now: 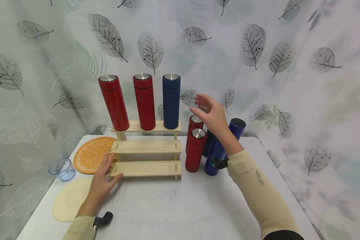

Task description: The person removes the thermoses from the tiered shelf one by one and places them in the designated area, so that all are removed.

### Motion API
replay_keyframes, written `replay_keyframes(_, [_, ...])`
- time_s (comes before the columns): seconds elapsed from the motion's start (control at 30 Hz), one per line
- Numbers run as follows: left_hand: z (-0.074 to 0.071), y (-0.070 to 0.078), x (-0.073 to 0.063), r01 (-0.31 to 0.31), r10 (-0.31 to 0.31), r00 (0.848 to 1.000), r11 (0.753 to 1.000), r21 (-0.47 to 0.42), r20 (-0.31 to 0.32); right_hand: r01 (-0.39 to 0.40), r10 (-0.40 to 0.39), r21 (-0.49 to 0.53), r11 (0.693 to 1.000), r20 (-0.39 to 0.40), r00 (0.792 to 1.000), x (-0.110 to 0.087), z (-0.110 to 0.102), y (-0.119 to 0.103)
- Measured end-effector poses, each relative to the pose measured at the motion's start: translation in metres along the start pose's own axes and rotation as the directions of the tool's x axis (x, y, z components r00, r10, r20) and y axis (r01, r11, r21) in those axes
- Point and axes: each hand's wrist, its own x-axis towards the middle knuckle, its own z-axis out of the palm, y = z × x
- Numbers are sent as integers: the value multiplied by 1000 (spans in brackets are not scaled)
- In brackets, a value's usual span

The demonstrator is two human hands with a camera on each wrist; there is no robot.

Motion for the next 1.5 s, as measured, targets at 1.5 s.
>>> replay_keyframes(1.5, [-1, -1, 1, -1, 1, 1000, 1000, 7, 5, -205, 201, 9, 979, 162, 966, 70, 52, 21])
